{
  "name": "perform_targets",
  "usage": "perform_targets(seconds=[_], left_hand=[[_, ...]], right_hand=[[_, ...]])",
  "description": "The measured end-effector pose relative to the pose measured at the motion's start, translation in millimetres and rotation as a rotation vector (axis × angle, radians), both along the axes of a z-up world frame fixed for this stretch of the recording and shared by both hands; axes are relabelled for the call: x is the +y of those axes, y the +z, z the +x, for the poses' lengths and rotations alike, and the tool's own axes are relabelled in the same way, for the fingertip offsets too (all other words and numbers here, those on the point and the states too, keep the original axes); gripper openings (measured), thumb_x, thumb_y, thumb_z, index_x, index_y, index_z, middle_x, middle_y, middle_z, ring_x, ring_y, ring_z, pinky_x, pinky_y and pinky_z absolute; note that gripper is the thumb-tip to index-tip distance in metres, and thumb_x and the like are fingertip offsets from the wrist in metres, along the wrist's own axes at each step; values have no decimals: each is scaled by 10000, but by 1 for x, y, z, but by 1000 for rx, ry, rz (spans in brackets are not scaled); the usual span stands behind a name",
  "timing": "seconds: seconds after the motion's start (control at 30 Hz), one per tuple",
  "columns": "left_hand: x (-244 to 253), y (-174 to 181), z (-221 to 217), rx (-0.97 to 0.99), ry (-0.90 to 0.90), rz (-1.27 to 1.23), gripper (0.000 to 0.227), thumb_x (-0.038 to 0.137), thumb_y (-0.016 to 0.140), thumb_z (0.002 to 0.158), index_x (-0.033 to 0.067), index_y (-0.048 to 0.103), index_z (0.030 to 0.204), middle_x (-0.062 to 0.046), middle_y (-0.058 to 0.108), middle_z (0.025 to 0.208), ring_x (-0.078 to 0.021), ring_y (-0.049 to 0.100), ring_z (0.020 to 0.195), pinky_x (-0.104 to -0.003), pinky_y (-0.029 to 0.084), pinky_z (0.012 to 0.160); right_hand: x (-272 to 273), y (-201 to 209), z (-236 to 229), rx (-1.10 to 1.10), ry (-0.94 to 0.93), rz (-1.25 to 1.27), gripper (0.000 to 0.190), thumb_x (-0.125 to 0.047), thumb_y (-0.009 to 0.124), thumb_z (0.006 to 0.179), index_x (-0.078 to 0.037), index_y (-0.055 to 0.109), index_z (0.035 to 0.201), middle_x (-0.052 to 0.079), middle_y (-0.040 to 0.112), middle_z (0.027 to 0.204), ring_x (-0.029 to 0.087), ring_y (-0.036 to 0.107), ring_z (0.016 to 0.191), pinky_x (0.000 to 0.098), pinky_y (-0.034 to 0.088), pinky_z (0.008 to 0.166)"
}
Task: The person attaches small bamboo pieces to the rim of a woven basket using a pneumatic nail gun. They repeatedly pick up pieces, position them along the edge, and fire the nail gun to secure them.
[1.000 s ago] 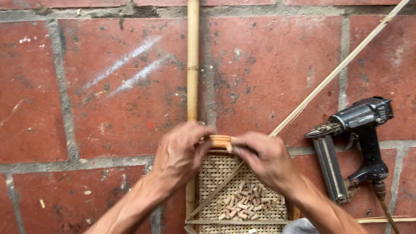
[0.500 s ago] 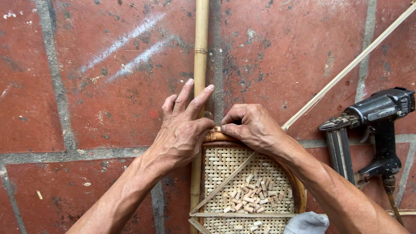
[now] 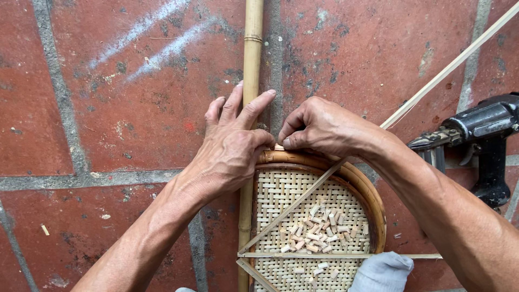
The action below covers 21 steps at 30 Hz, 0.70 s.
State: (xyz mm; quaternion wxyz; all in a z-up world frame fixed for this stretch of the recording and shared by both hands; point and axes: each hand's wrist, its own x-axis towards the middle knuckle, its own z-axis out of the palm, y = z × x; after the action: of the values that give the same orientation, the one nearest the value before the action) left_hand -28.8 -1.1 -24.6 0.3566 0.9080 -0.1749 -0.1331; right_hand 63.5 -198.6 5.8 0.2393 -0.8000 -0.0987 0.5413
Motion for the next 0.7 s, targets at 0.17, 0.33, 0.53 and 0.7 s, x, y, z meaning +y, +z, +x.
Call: perform_targets(seconds=[0.17, 0.33, 0.53, 0.7], left_hand=[[5, -5, 3, -14, -15, -11, 186, 155, 690, 853, 175, 826, 978, -89, 352, 1600, -472, 178, 1496, -634, 113, 1167], [3, -4, 4, -12, -18, 41, 195, 145, 694, 836, 192, 836, 962, -90, 382, 1586, -474, 185, 1485, -639, 113, 1160], [-17, 2, 0, 3, 156, -6, 158, 285, 810, 737, 154, 838, 820, -100, 439, 1515, -468, 189, 1466, -653, 111, 1164], [-21, 9, 2, 47, 171, 22, 107, 216, 810, 754, 117, 833, 786, -97, 468, 1488, -458, 206, 1476, -656, 102, 1173]], right_hand=[[4, 2, -2, -75, 54, 12, 193, -203, 760, 802, -100, 822, 952, 87, 806, 791, 184, 744, 720, 370, 582, 699], [2, 3, -2, -69, 36, 29, 192, -205, 760, 794, -115, 827, 950, 76, 804, 788, 184, 738, 705, 373, 586, 680], [-3, -9, -3, -85, 64, 45, 191, -211, 774, 797, -100, 830, 941, 102, 800, 765, 205, 730, 701, 385, 581, 679], [-9, 15, -1, -255, 90, 179, 251, -258, 742, 858, -137, 807, 1067, 72, 806, 939, 186, 746, 794, 400, 613, 722]])
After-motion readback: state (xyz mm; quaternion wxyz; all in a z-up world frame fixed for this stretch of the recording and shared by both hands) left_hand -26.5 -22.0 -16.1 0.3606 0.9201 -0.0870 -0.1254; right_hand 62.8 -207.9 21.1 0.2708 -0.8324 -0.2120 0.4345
